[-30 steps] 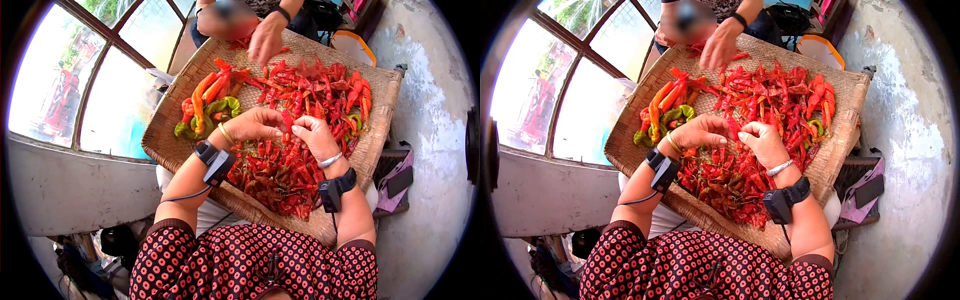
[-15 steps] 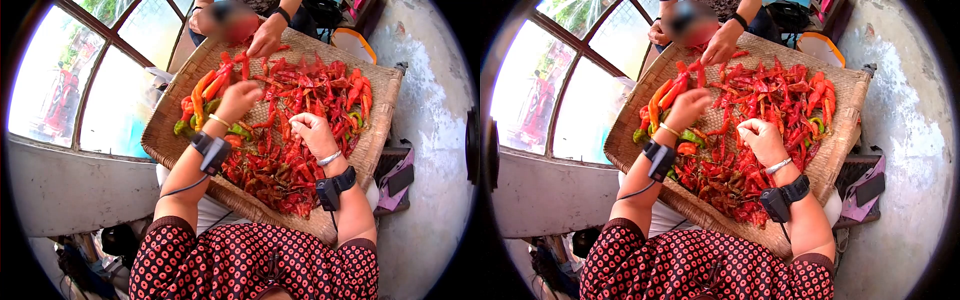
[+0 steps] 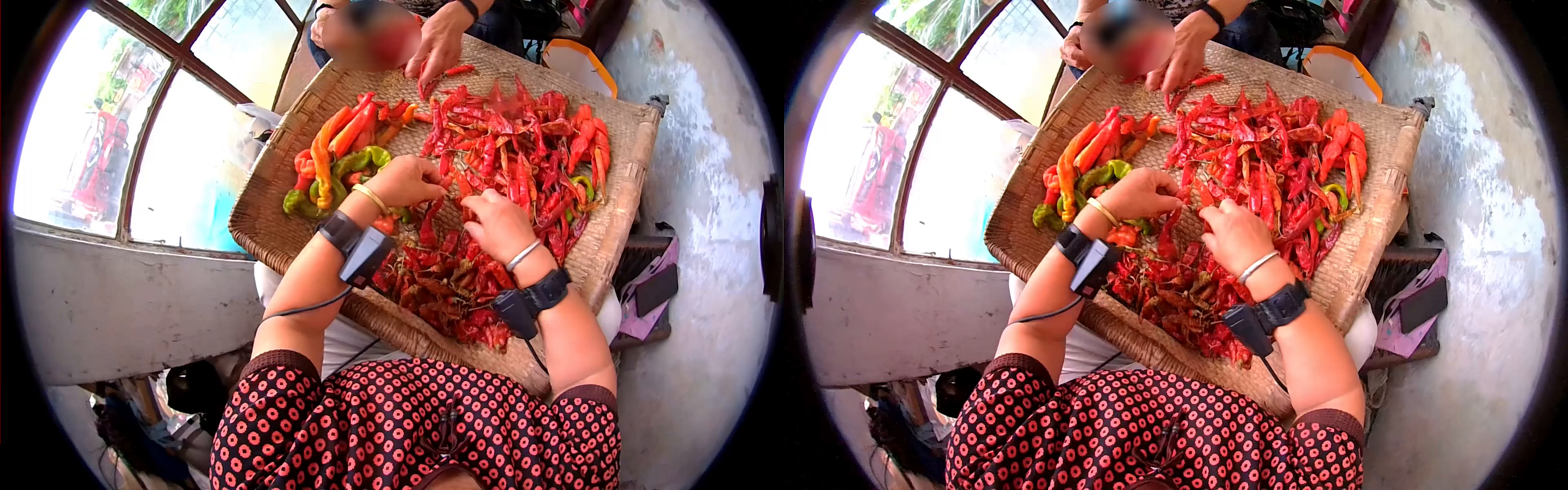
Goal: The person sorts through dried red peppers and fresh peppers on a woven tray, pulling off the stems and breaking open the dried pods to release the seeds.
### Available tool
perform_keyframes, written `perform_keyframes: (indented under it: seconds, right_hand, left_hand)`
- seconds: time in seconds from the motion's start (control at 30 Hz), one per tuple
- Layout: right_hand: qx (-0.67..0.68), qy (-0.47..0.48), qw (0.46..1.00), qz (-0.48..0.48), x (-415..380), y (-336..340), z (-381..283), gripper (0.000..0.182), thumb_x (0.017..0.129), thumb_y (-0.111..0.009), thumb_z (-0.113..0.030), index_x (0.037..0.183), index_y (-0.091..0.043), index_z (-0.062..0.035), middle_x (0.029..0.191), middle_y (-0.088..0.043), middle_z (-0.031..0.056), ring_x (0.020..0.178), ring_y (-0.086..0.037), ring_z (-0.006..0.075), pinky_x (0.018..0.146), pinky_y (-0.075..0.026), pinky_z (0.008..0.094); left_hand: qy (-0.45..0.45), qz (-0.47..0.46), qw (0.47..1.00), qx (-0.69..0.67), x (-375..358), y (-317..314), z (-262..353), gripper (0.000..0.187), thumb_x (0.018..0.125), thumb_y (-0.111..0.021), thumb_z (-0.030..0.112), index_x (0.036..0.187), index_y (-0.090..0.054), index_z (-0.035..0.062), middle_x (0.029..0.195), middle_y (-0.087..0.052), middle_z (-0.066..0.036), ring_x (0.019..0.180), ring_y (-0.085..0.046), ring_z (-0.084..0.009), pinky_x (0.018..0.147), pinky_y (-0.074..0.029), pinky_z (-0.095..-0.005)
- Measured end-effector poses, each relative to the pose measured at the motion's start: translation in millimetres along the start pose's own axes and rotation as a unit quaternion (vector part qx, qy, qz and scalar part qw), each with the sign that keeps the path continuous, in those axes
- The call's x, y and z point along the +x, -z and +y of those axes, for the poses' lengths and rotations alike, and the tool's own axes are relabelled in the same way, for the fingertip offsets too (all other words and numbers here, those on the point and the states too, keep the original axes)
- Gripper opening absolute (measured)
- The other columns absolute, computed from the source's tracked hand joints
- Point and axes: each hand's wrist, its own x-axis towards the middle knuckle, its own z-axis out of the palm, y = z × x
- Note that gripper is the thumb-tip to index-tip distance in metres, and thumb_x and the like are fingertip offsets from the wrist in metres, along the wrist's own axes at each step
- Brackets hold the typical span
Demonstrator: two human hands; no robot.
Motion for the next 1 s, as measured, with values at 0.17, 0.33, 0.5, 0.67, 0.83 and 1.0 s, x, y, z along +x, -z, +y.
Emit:
perform_keyframes:
  seconds: [0.17, 0.33, 0.5, 0.67, 0.83, 1.0]
  right_hand:
    - [-0.093, 0.057, 0.994, -0.005, -4, -12, -4, 0.023, 0.072, -0.062, -0.015, 0.093, -0.057, -0.0090, 0.088, -0.052, 0.0123, 0.085, -0.055, 0.0288, 0.071, -0.048, 0.0394]
    - [-0.147, 0.044, 0.988, -0.027, -2, -20, 4, 0.022, 0.068, -0.066, -0.015, 0.087, -0.059, -0.0084, 0.085, -0.052, 0.0103, 0.084, -0.054, 0.0283, 0.070, -0.047, 0.0391]
    - [-0.154, 0.039, 0.987, -0.004, 0, -21, 11, 0.009, 0.069, -0.063, -0.015, 0.073, -0.060, -0.0075, 0.077, -0.054, 0.0099, 0.075, -0.057, 0.0281, 0.065, -0.047, 0.0397]
    - [-0.030, -0.005, 0.999, 0.020, 6, -2, 5, 0.012, 0.073, -0.058, -0.018, 0.071, -0.062, -0.0076, 0.074, -0.057, 0.0111, 0.071, -0.058, 0.0298, 0.061, -0.047, 0.0417]
    - [0.016, -0.021, 0.998, 0.059, 7, -1, 14, 0.012, 0.073, -0.058, -0.019, 0.071, -0.063, -0.0085, 0.075, -0.058, 0.0103, 0.070, -0.058, 0.0295, 0.061, -0.047, 0.0403]
    - [0.015, -0.028, 0.998, 0.062, 7, 1, 12, 0.013, 0.073, -0.058, -0.020, 0.070, -0.063, -0.0084, 0.075, -0.058, 0.0102, 0.070, -0.058, 0.0296, 0.062, -0.047, 0.0403]
  left_hand:
    - [-0.020, -0.038, 0.991, -0.124, 1, 9, 1, 0.015, 0.077, -0.066, 0.019, 0.079, -0.062, 0.0040, 0.066, -0.057, 0.004, 0.059, -0.050, -0.0055, 0.053, -0.041, -0.0216]
    - [-0.016, -0.022, 0.969, -0.246, 0, 21, 0, 0.013, 0.077, -0.067, 0.017, 0.076, -0.062, 0.0049, 0.067, -0.056, 0.005, 0.060, -0.049, -0.0046, 0.054, -0.040, -0.0206]
    - [0.012, 0.332, 0.870, -0.364, 9, 31, -4, 0.014, 0.081, -0.062, 0.014, 0.088, -0.063, 0.0018, 0.069, -0.056, 0.001, 0.061, -0.050, -0.0059, 0.056, -0.042, -0.0199]
    - [-0.061, 0.118, 0.989, 0.061, -2, -8, 1, 0.025, 0.075, -0.065, 0.029, 0.079, -0.065, 0.0040, 0.064, -0.059, -0.010, 0.059, -0.058, -0.0216, 0.054, -0.046, -0.0349]
    - [-0.006, 0.003, 0.947, 0.320, -8, -39, 24, 0.033, 0.071, -0.060, 0.042, 0.070, -0.063, 0.0087, 0.066, -0.060, -0.012, 0.065, -0.060, -0.0295, 0.057, -0.048, -0.0405]
    - [0.018, 0.015, 0.942, 0.334, -9, -43, 25, 0.021, 0.070, -0.059, 0.031, 0.071, -0.063, 0.0097, 0.067, -0.061, -0.011, 0.067, -0.061, -0.0298, 0.058, -0.049, -0.0410]
